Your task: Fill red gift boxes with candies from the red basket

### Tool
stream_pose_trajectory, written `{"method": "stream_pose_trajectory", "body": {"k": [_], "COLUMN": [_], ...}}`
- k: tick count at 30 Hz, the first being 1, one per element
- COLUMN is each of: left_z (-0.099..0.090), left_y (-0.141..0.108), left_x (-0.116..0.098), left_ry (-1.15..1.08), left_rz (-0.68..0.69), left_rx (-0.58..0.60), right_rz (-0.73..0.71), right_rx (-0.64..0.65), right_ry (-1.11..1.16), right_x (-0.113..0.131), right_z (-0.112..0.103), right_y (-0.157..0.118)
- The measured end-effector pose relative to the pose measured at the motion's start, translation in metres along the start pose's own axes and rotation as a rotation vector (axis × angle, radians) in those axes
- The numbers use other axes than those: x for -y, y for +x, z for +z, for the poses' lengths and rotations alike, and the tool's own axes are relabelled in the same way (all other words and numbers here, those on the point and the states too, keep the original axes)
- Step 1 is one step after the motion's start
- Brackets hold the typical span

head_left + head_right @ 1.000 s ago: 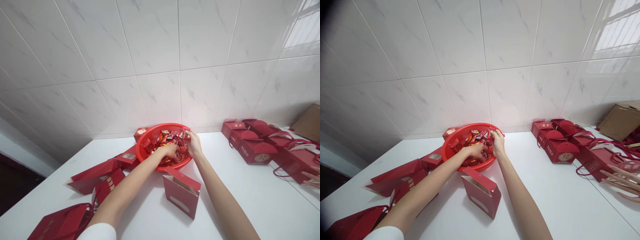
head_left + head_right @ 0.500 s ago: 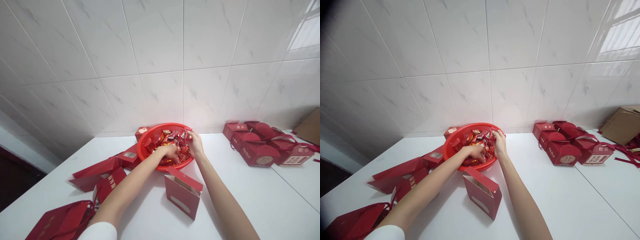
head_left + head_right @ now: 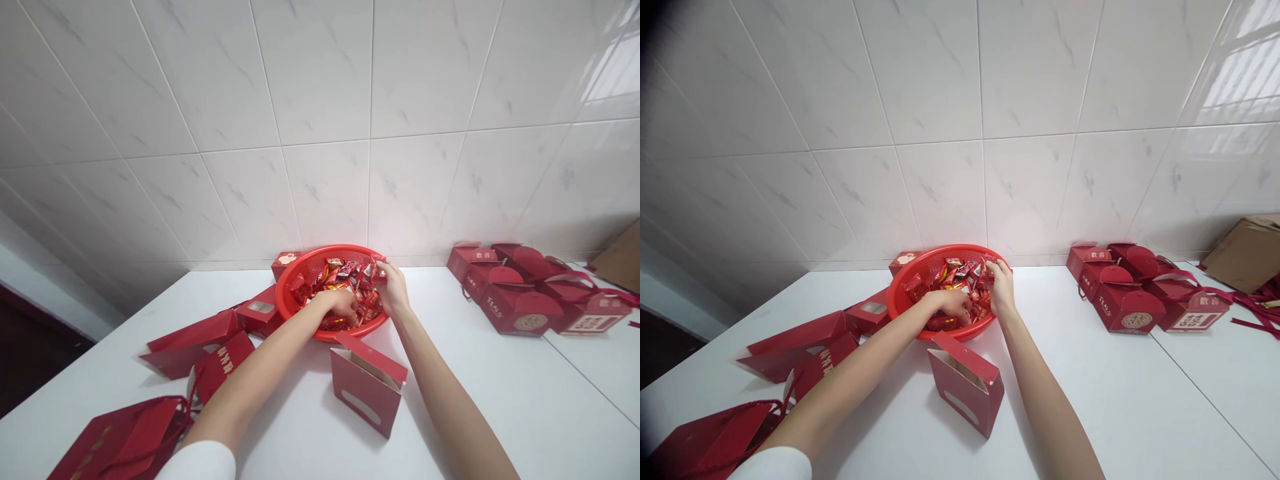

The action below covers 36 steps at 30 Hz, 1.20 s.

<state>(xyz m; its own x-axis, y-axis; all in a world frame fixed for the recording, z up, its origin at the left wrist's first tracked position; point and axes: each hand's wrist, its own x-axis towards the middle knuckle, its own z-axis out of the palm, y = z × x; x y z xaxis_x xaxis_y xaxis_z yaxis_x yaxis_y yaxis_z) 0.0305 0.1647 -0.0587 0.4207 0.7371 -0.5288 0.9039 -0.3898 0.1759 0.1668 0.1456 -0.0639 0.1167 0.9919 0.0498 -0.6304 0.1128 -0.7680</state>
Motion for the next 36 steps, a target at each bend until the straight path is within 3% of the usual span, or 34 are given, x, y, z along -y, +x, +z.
{"method": "stream_pose_trajectory", "body": {"k": [36], "left_z": [0.0029], "left_y": [-0.0025], "left_x": [-0.0039], "left_ry": [0.009], "left_rz": [-0.059], "left_rx": [-0.025], "right_rz": [-0.014], "right_rx": [0.009], "right_ry": [-0.033], "right_x": [-0.0031], "right_z": [-0.0016], "right_y": [0.0005]}}
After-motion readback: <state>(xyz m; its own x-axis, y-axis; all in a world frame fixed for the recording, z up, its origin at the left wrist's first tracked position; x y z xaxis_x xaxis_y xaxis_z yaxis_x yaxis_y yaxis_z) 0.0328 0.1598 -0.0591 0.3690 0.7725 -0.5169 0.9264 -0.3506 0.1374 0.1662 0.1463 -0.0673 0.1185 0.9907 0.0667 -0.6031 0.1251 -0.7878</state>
